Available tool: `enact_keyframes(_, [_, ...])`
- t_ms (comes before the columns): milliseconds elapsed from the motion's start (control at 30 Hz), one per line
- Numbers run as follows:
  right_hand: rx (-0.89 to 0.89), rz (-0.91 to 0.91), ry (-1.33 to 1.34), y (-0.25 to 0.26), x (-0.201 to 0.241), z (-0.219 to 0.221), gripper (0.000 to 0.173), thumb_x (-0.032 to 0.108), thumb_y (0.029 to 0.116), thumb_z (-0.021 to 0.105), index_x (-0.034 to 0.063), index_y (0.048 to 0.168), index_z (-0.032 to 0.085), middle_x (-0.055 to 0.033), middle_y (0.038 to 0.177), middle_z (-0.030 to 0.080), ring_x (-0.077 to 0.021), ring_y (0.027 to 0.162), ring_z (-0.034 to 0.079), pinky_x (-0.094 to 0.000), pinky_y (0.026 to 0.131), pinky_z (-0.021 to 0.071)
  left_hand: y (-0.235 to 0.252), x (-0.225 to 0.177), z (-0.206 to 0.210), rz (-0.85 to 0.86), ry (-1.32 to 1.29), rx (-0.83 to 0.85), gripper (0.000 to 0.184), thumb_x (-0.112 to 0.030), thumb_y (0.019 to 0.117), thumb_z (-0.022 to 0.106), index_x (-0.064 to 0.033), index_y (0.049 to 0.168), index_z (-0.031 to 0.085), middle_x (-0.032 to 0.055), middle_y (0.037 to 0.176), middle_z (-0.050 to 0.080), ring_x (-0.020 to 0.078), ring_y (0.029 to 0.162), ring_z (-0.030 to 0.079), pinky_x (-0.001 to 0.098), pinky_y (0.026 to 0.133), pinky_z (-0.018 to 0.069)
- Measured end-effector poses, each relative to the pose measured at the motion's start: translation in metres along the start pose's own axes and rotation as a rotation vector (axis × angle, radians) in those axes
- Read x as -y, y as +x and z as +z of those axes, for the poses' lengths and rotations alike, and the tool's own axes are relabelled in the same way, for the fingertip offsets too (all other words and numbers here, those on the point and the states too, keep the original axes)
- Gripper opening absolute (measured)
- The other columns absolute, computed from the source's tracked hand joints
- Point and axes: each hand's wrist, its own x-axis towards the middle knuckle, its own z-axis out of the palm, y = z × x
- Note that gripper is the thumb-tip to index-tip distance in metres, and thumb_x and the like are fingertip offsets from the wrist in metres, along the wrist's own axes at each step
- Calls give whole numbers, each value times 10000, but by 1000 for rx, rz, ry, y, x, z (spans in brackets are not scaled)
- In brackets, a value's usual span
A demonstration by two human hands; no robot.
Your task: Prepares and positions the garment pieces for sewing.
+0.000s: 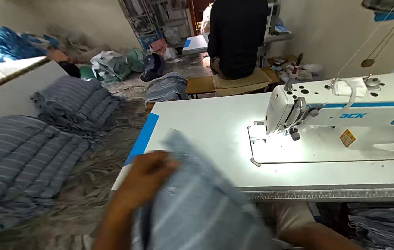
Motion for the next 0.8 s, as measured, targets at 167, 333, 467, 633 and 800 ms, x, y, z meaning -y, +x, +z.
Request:
enact_keyframes(167, [-358, 104, 622, -60, -109, -3, 836, 406, 871, 794, 119, 1549, 397, -62, 1297, 676, -168, 1149, 673, -372, 998, 571, 63, -61, 186, 259, -203, 781, 314, -378, 1010, 653, -84, 962, 755, 6, 779, 683, 87, 687, 616, 319, 662, 533])
enact_keyframes(333, [-367, -75, 625, -13, -100, -34, 334, 383, 852, 834, 146, 1067, 735, 18, 911, 738, -55, 825, 696, -230, 747, 596, 52, -78, 199, 220, -162, 885, 318, -384, 1007, 657, -89, 924, 741, -12, 712, 630, 67, 621, 548, 290, 597, 464])
enact_keyframes(467, [-489, -224, 263, 20, -77, -46, 113, 274, 892, 795, 176, 941, 766, 63, 897, 724, -47, 828, 687, -203, 708, 591, 54, -67, 174, 94, -147, 819, 296, -346, 995, 684, -88, 856, 732, -31, 662, 597, 48, 585, 524, 256, 553, 432])
enact_keyframes(633, [-465, -451, -396, 17, -67, -53, 169, 286, 1020, 616, 237, 1058, 774, 16, 1218, 672, -26, 740, 617, -215, 592, 535, 53, -47, 173, -265, -637, 755, 271, -200, 1005, 558, -58, 851, 730, 0, 710, 645, 37, 627, 585, 212, 567, 484])
enact_keyframes(800, [-484, -355, -229, -6, -72, -50, 312, 442, 992, 651, 262, 1228, 747, -10, 1461, 588, -141, 1172, 659, -346, 920, 608, 54, -45, 175, -145, -521, 733, 189, -230, 972, 729, -49, 1007, 774, 42, 756, 710, 85, 643, 644, 237, 595, 549])
